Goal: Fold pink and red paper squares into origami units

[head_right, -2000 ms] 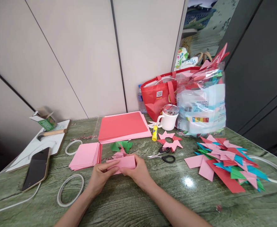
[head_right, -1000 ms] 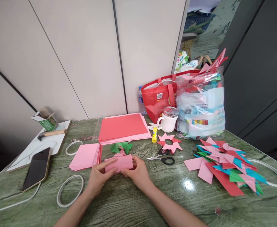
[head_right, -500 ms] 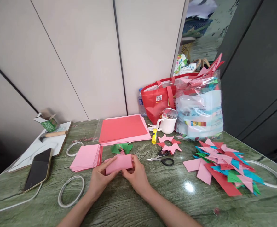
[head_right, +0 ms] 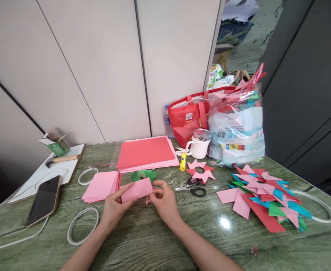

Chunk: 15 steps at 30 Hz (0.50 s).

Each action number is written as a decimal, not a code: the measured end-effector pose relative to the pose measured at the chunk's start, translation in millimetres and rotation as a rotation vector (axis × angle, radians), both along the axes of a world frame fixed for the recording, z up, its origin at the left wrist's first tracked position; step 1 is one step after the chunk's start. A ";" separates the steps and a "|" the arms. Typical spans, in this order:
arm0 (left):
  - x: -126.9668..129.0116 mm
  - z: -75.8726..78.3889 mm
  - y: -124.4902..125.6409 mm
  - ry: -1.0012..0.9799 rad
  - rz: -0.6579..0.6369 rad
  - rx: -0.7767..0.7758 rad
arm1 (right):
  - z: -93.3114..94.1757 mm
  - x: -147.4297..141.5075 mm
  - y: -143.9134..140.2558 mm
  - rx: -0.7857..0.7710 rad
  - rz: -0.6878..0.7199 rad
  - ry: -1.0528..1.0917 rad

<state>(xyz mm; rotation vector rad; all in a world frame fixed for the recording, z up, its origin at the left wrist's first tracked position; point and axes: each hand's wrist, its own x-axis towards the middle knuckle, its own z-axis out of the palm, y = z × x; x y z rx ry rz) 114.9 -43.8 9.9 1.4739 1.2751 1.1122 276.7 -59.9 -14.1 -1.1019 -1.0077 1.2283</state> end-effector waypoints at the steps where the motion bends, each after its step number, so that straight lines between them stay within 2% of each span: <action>1: -0.3 -0.3 -0.2 0.005 0.000 0.002 | 0.1 0.5 0.3 0.002 -0.007 0.001; 9: -1.6 -3.3 0.2 0.052 -0.024 0.011 | 5.5 -1.0 0.4 0.020 -0.005 0.034; 15: -1.3 -5.8 1.9 0.079 0.015 0.001 | 3.2 1.8 1.1 -0.085 0.017 0.016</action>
